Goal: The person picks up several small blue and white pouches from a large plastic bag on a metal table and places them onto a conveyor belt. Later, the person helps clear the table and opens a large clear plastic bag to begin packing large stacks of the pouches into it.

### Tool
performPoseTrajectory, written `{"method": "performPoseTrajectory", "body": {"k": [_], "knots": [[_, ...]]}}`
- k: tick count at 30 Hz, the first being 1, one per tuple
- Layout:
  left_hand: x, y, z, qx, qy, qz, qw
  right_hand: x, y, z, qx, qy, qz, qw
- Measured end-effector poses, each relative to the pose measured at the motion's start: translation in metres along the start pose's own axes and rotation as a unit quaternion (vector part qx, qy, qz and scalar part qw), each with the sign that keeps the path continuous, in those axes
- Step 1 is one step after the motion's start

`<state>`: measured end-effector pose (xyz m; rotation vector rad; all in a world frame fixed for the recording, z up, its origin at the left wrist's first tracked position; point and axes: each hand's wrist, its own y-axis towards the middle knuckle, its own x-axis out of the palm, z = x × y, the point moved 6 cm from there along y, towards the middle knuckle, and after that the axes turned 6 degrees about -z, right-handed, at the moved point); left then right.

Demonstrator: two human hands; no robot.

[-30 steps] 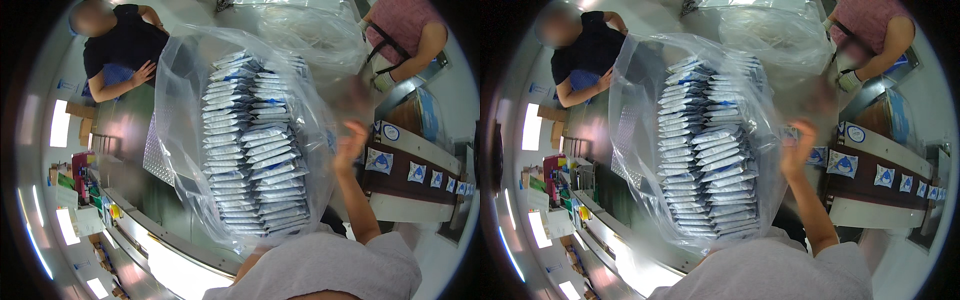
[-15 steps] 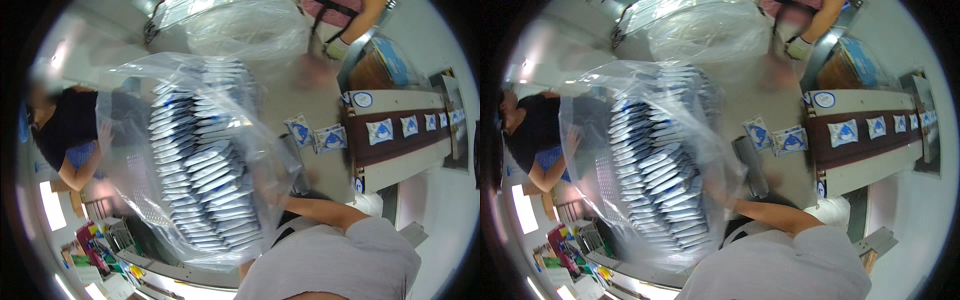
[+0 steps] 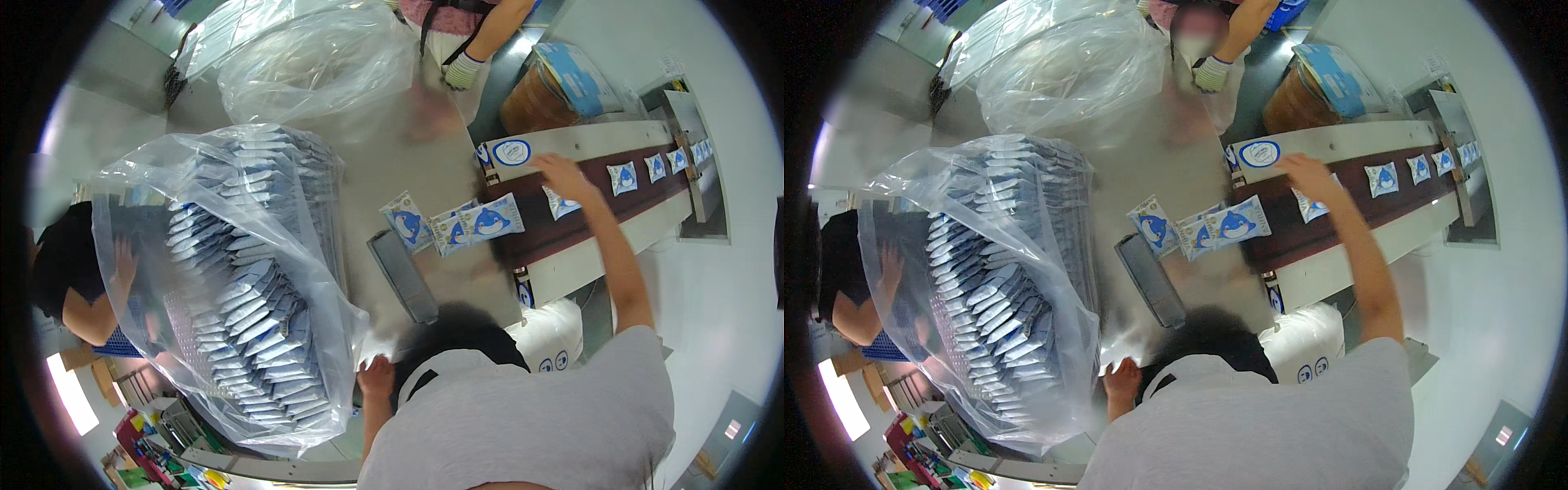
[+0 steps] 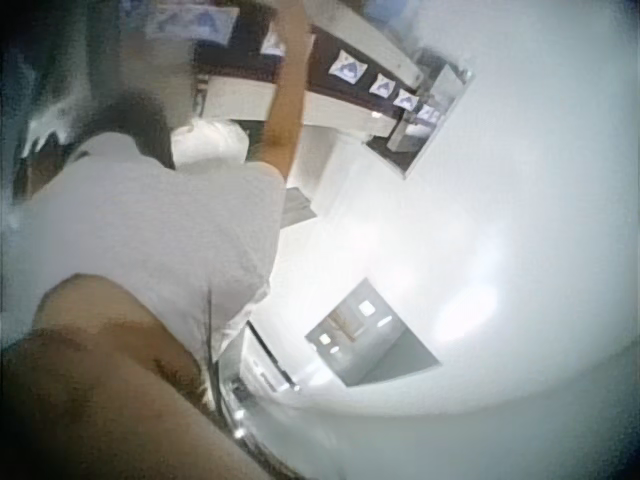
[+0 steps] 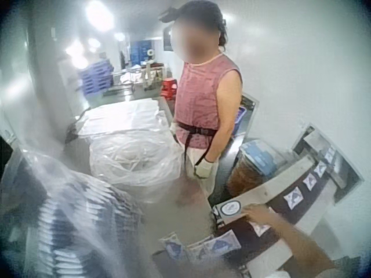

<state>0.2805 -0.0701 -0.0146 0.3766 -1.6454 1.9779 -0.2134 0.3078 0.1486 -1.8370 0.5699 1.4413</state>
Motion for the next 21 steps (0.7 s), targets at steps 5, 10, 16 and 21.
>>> {"method": "performPoseTrajectory", "body": {"k": [5, 10, 16, 21], "knots": [[0.160, 0.014, -0.072, -0.098, 0.364, -0.139, 0.916, 0.051, -0.030, 0.030, -0.033, -0.031, -0.251, 0.967], [0.214, 0.110, -0.150, -0.130, 0.170, -0.125, 0.969, 0.060, 0.054, -0.091, -0.289, 0.196, -0.136, 0.927], [0.269, 0.159, -0.157, -0.020, -0.004, -0.080, 0.997, 0.118, 0.091, -0.142, -0.166, 0.227, -0.188, 0.941], [0.310, 0.125, -0.091, 0.239, 0.247, -0.086, 0.935, 0.112, 0.076, -0.144, -0.085, 0.401, -0.231, 0.882]]}}
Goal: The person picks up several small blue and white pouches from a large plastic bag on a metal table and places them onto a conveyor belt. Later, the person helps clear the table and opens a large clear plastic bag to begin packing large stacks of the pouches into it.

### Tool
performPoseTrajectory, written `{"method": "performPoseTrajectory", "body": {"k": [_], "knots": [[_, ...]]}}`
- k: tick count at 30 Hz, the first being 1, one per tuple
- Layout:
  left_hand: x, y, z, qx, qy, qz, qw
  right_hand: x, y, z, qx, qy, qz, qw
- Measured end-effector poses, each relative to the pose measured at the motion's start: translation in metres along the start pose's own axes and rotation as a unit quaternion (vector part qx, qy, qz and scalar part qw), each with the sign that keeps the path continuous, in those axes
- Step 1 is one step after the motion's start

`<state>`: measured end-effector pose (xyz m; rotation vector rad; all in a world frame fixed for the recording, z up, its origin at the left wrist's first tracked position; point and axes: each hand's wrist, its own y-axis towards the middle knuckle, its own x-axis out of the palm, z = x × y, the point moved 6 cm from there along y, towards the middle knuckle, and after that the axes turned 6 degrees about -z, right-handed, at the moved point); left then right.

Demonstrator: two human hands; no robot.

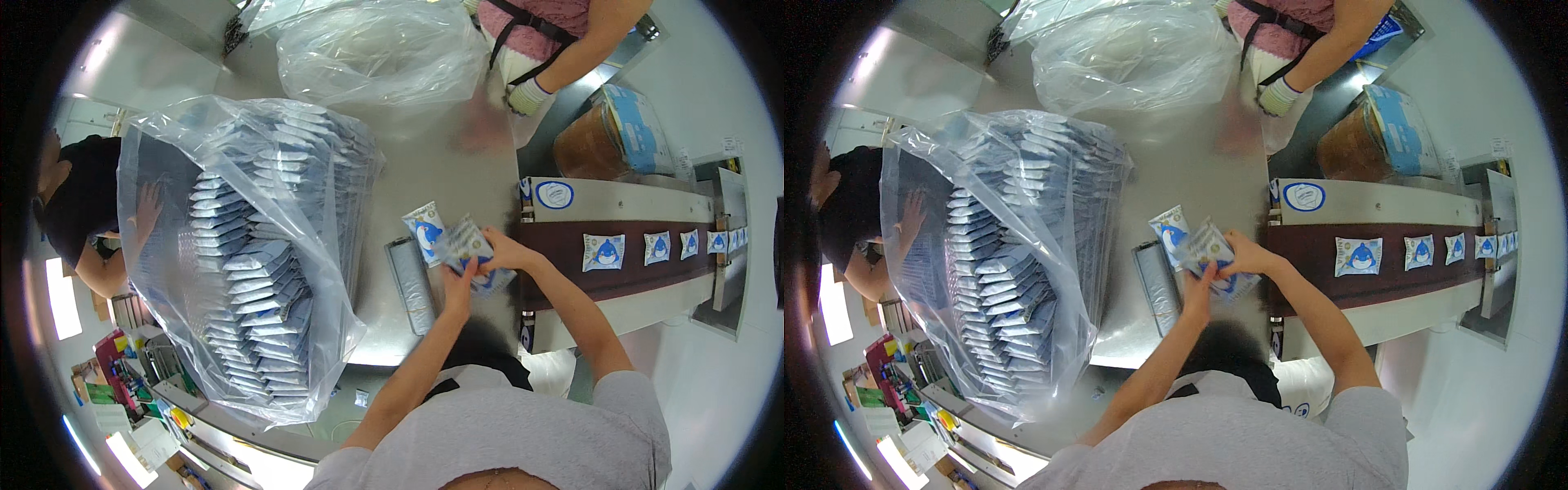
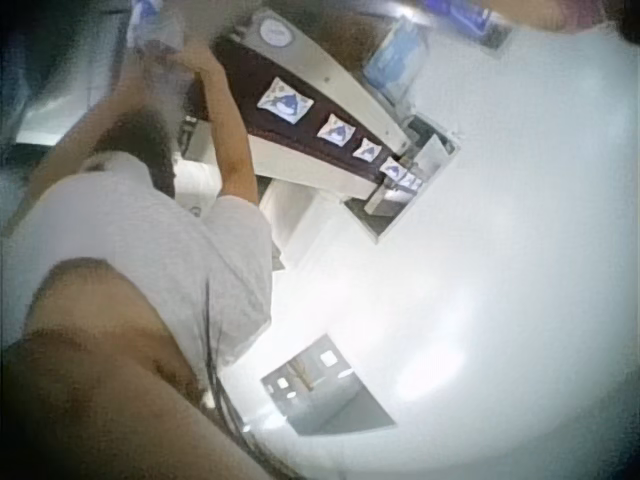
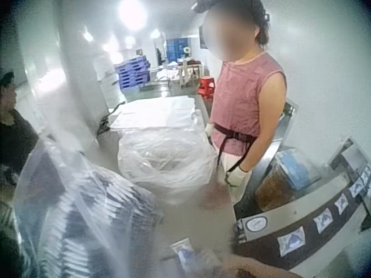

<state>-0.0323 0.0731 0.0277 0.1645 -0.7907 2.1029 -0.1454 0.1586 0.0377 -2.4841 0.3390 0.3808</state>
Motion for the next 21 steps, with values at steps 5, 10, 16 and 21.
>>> {"method": "performPoseTrajectory", "body": {"k": [5, 10, 16, 21], "knots": [[-0.061, 0.087, 0.046, 0.061, 0.214, 0.038, 0.974, 0.024, 0.082, -0.025, -0.023, 0.268, 0.082, 0.960], [-0.062, 0.078, 0.074, -0.016, 0.170, 0.020, 0.985, 0.023, 0.080, -0.053, -0.051, 0.343, 0.120, 0.930], [0.006, -0.064, 0.203, 0.338, 0.286, -0.161, 0.882, -0.005, -0.019, -0.073, -0.170, 0.493, 0.156, 0.839], [-0.081, -0.164, 0.205, 0.465, 0.292, -0.107, 0.829, -0.026, -0.006, -0.280, -0.349, 0.289, 0.173, 0.874]]}}
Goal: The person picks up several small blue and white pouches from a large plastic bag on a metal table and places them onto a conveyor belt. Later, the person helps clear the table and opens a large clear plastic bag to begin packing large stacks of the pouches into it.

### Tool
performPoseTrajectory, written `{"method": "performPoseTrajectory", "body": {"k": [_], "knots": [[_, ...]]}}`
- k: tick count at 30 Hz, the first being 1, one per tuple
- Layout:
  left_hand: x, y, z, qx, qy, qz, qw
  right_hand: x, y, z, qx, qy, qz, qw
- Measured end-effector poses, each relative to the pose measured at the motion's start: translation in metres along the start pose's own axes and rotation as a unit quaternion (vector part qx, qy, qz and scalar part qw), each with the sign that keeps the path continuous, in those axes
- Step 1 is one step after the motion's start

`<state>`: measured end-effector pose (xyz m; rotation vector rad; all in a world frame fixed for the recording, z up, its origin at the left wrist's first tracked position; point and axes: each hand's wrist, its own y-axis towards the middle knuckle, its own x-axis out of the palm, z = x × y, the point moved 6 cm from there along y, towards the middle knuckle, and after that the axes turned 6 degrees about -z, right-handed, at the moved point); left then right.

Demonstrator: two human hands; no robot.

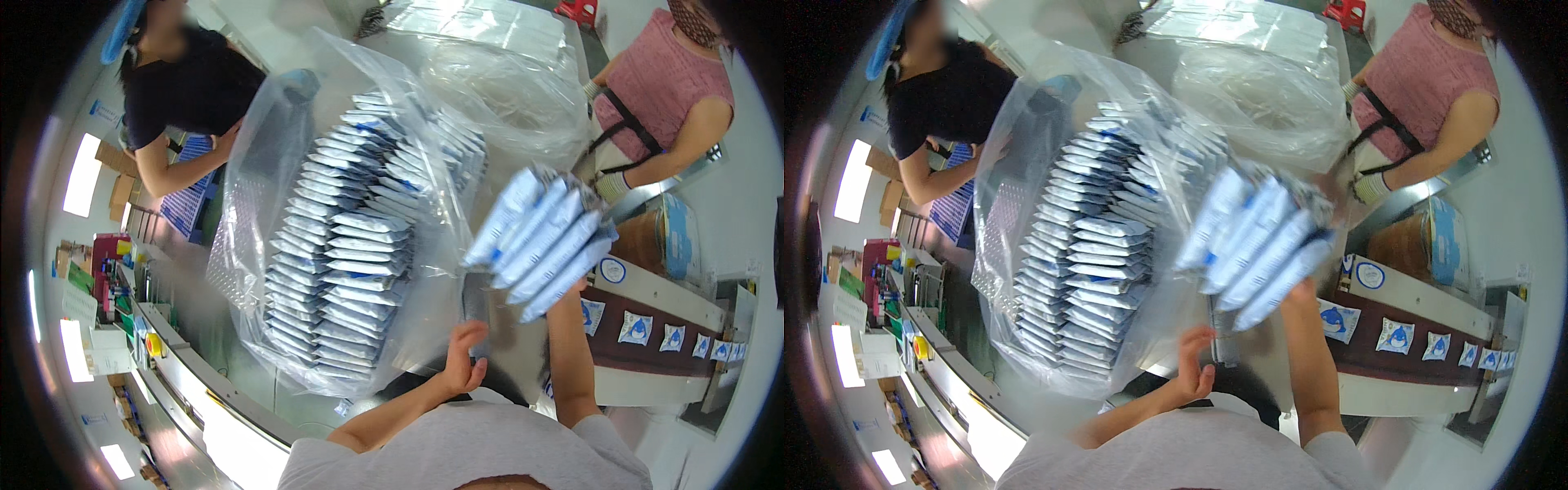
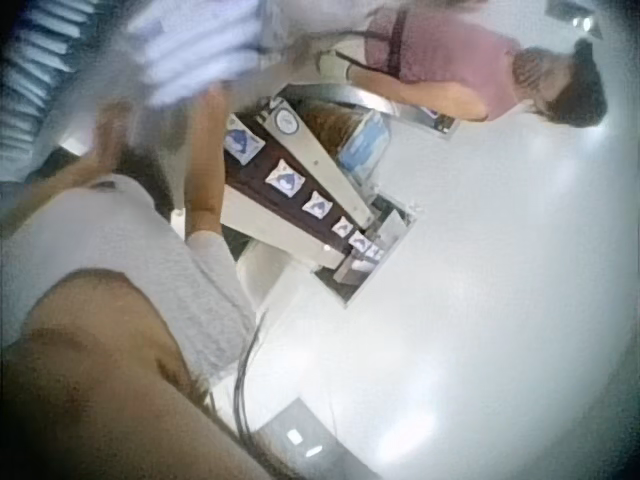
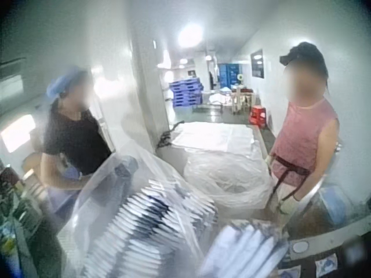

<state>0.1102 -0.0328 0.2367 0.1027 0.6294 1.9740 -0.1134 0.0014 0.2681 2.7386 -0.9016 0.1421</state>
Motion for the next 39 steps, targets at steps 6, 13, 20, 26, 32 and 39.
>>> {"method": "performPoseTrajectory", "body": {"k": [6, 13, 20, 26, 32, 39], "knots": [[-0.041, -0.093, -0.041, -0.267, 0.002, -0.229, 0.936, 0.162, 0.118, -0.090, -0.191, -0.284, -0.126, 0.931], [-0.067, -0.144, -0.056, -0.247, 0.186, -0.275, 0.911, 0.204, 0.164, 0.053, -0.090, -0.721, -0.168, 0.666], [-0.031, -0.127, -0.071, -0.161, 0.163, -0.316, 0.921, 0.219, 0.154, 0.057, -0.028, -0.753, -0.125, 0.646], [-0.008, -0.079, -0.069, -0.111, 0.165, -0.383, 0.902, 0.246, 0.175, 0.070, 0.079, -0.715, -0.136, 0.682], [0.051, -0.058, -0.077, -0.064, 0.092, -0.437, 0.893, 0.201, 0.149, 0.060, 0.029, -0.641, -0.056, 0.765], [0.059, -0.107, -0.102, -0.090, 0.123, -0.435, 0.887, 0.160, -0.059, -0.017, -0.257, -0.395, -0.032, 0.882]]}}
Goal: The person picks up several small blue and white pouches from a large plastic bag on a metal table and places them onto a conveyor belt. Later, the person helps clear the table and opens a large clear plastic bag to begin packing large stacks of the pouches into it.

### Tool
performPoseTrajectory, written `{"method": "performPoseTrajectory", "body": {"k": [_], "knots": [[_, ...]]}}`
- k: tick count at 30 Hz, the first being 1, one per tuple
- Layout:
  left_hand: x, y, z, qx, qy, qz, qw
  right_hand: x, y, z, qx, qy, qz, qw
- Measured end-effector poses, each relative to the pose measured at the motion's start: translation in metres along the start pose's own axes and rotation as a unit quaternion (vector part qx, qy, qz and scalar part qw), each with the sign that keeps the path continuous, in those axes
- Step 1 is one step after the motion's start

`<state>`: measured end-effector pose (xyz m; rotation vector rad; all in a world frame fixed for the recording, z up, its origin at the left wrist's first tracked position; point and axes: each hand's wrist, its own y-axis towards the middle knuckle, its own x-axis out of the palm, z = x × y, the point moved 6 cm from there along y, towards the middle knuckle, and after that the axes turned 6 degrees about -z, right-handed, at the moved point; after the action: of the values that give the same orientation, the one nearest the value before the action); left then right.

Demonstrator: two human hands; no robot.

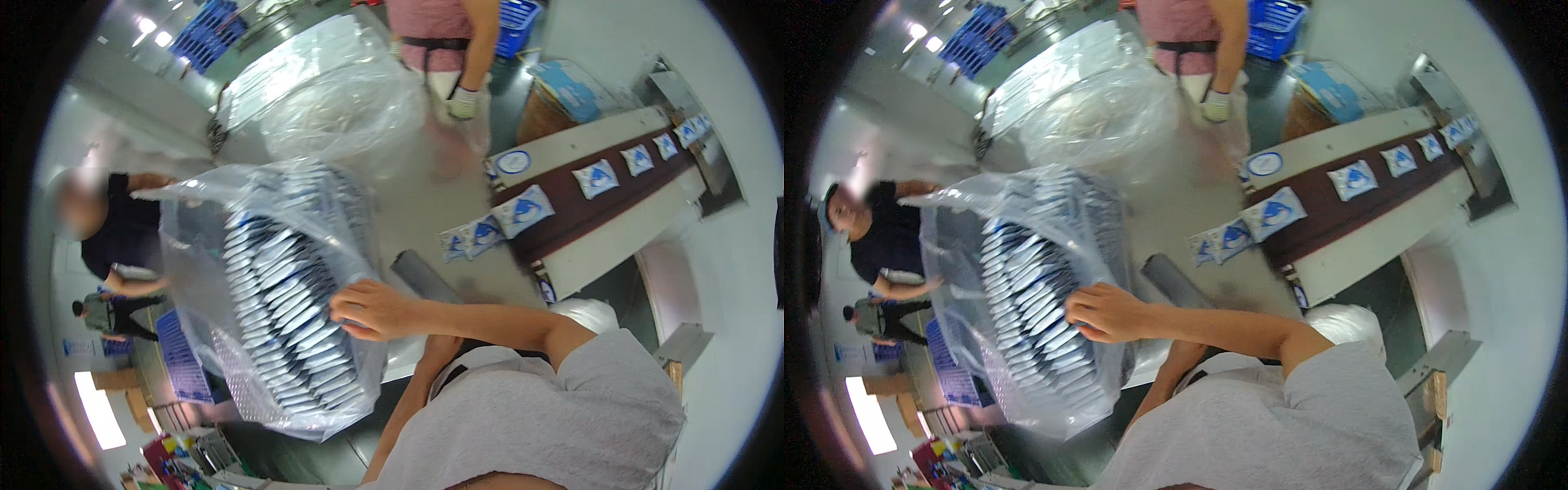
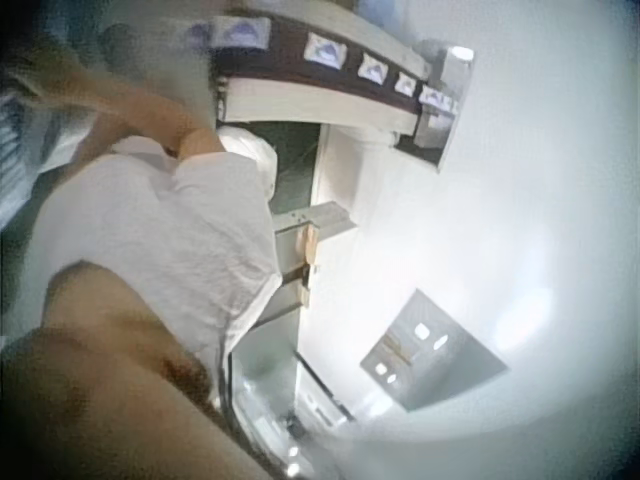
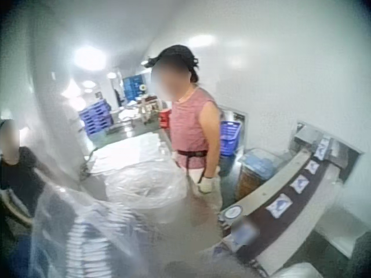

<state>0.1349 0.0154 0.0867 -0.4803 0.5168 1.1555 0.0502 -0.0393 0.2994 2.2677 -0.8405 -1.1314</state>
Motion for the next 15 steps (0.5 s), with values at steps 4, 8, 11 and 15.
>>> {"method": "performPoseTrajectory", "body": {"k": [4, 8, 11, 15], "knots": [[0.031, -0.006, -0.019, 0.006, 0.173, -0.107, 0.979, -0.061, -0.123, 0.044, 0.109, -0.016, -0.038, 0.993], [0.043, 0.004, -0.017, -0.053, 0.274, -0.125, 0.952, -0.185, -0.237, 0.113, 0.316, -0.128, -0.080, 0.937], [0.045, 0.001, -0.026, -0.044, 0.255, -0.105, 0.960, -0.278, -0.289, 0.159, 0.394, -0.212, -0.124, 0.886], [0.034, 0.009, -0.010, -0.057, 0.318, -0.097, 0.941, -0.389, -0.390, 0.245, 0.477, -0.408, -0.224, 0.745]]}}
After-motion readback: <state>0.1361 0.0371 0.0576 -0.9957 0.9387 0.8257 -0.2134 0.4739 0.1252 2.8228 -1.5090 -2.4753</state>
